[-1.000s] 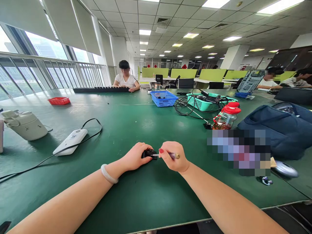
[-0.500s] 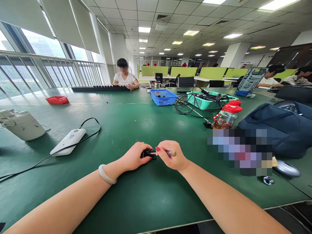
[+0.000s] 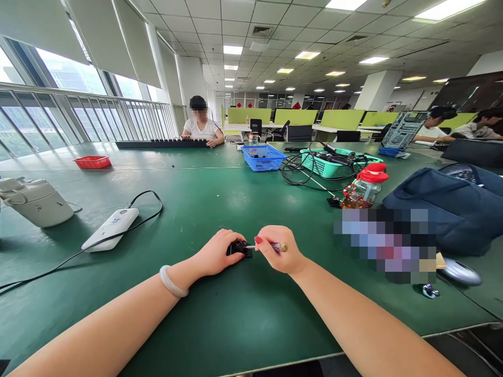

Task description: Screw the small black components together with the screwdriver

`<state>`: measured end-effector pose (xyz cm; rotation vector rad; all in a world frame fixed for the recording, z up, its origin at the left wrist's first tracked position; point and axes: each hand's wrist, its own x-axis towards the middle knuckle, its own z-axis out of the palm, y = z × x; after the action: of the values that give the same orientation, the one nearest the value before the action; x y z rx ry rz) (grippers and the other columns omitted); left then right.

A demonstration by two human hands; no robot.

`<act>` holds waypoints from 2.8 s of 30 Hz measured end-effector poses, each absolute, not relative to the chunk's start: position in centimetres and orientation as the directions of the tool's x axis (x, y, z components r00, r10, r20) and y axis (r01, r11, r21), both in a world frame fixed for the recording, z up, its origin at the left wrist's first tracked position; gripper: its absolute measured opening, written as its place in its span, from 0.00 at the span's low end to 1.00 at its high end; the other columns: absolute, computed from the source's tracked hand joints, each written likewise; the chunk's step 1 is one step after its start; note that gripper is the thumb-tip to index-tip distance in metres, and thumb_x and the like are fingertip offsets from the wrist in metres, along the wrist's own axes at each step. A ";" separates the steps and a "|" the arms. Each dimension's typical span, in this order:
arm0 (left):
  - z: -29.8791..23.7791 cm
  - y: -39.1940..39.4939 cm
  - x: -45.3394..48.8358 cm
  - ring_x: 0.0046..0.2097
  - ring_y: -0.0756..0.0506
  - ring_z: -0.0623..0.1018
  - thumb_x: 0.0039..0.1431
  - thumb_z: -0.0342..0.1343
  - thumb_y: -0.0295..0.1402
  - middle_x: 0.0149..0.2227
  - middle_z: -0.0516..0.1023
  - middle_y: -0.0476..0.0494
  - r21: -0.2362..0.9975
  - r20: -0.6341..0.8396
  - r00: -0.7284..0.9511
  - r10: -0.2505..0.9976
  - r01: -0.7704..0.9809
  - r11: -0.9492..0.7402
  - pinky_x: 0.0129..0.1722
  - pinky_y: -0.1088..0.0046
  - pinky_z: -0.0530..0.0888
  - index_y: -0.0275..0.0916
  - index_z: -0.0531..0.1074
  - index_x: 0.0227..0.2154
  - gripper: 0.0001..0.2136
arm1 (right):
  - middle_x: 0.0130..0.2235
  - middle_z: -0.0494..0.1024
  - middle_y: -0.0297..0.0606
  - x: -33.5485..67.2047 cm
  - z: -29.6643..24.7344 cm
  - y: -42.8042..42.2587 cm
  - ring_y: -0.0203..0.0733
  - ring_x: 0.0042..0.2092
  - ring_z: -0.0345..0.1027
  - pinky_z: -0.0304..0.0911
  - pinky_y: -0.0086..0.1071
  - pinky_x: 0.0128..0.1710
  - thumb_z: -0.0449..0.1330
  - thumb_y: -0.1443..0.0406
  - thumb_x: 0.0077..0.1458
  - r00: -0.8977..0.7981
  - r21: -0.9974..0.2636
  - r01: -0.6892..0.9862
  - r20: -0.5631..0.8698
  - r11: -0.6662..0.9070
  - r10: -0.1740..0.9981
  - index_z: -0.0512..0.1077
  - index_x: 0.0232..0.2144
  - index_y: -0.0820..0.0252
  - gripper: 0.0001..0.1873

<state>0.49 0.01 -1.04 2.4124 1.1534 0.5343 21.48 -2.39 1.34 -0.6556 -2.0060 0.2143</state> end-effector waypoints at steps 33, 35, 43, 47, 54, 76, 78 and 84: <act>-0.9 0.0 0.5 0.47 0.39 0.74 0.57 0.58 0.37 0.43 0.78 0.44 0.514 0.176 0.586 0.791 0.631 -0.581 0.52 0.58 0.72 0.43 0.74 0.46 0.13 | 0.16 0.59 0.30 21.7 1.5 -1.1 0.33 0.20 0.53 0.51 0.31 0.23 0.49 0.41 0.61 -0.194 -0.826 0.203 0.492 0.525 0.849 0.65 0.15 0.58 0.34; -0.9 0.0 0.5 0.47 0.40 0.75 0.57 0.58 0.37 0.43 0.78 0.44 0.513 0.179 0.583 0.792 0.632 -0.581 0.51 0.58 0.72 0.44 0.74 0.46 0.13 | 0.15 0.59 0.30 21.8 1.3 -0.7 0.33 0.19 0.53 0.52 0.31 0.22 0.50 0.40 0.60 -0.157 -0.864 0.185 0.444 0.468 0.882 0.66 0.15 0.58 0.34; -1.0 0.1 0.5 0.46 0.40 0.75 0.57 0.58 0.37 0.42 0.79 0.44 0.488 0.198 0.594 0.780 0.631 -0.604 0.51 0.58 0.73 0.43 0.74 0.45 0.13 | 0.16 0.62 0.31 21.7 1.3 -1.4 0.33 0.20 0.55 0.52 0.30 0.22 0.45 0.49 0.67 -0.277 -0.657 0.308 0.629 0.688 0.726 0.64 0.16 0.58 0.31; -1.1 0.2 0.6 0.47 0.39 0.75 0.57 0.58 0.36 0.42 0.79 0.44 0.481 0.216 0.589 0.778 0.630 -0.610 0.52 0.58 0.73 0.43 0.74 0.44 0.12 | 0.17 0.62 0.31 21.6 0.8 -1.8 0.33 0.21 0.54 0.52 0.30 0.24 0.44 0.57 0.68 -0.429 -0.316 0.411 0.760 0.855 0.488 0.61 0.16 0.57 0.27; -0.9 0.1 0.6 0.48 0.39 0.75 0.57 0.59 0.36 0.43 0.79 0.44 0.490 0.195 0.579 0.792 0.642 -0.590 0.52 0.58 0.73 0.42 0.74 0.45 0.13 | 0.18 0.61 0.31 20.7 0.3 -2.3 0.35 0.22 0.51 0.48 0.32 0.25 0.47 0.62 0.65 -0.559 0.129 0.410 0.818 0.903 0.136 0.63 0.17 0.57 0.24; -1.0 0.0 0.6 0.49 0.39 0.74 0.57 0.57 0.31 0.43 0.79 0.43 0.470 0.227 0.560 0.797 0.653 -0.593 0.53 0.55 0.72 0.41 0.74 0.44 0.12 | 0.19 0.57 0.30 19.8 0.4 -2.8 0.36 0.24 0.48 0.45 0.33 0.26 0.49 0.59 0.67 -0.617 0.324 0.388 0.787 0.863 -0.018 0.61 0.15 0.58 0.27; -1.0 -0.1 0.6 0.49 0.38 0.74 0.57 0.56 0.31 0.43 0.79 0.43 0.454 0.229 0.560 0.796 0.663 -0.596 0.53 0.55 0.72 0.42 0.74 0.44 0.12 | 0.19 0.57 0.31 19.7 0.4 -2.8 0.36 0.24 0.48 0.45 0.33 0.26 0.48 0.58 0.68 -0.609 0.323 0.381 0.793 0.866 -0.028 0.61 0.15 0.58 0.28; -1.0 -0.1 0.6 0.49 0.39 0.74 0.58 0.56 0.33 0.43 0.79 0.43 0.464 0.223 0.556 0.800 0.662 -0.589 0.52 0.56 0.72 0.42 0.74 0.44 0.11 | 0.19 0.56 0.31 19.8 0.1 -2.8 0.37 0.25 0.48 0.45 0.33 0.26 0.49 0.57 0.68 -0.631 0.332 0.377 0.776 0.865 -0.023 0.62 0.16 0.58 0.28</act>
<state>0.57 -0.08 -0.99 2.4680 1.2014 0.5967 19.78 -2.79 0.07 -0.2550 -2.1848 -0.6008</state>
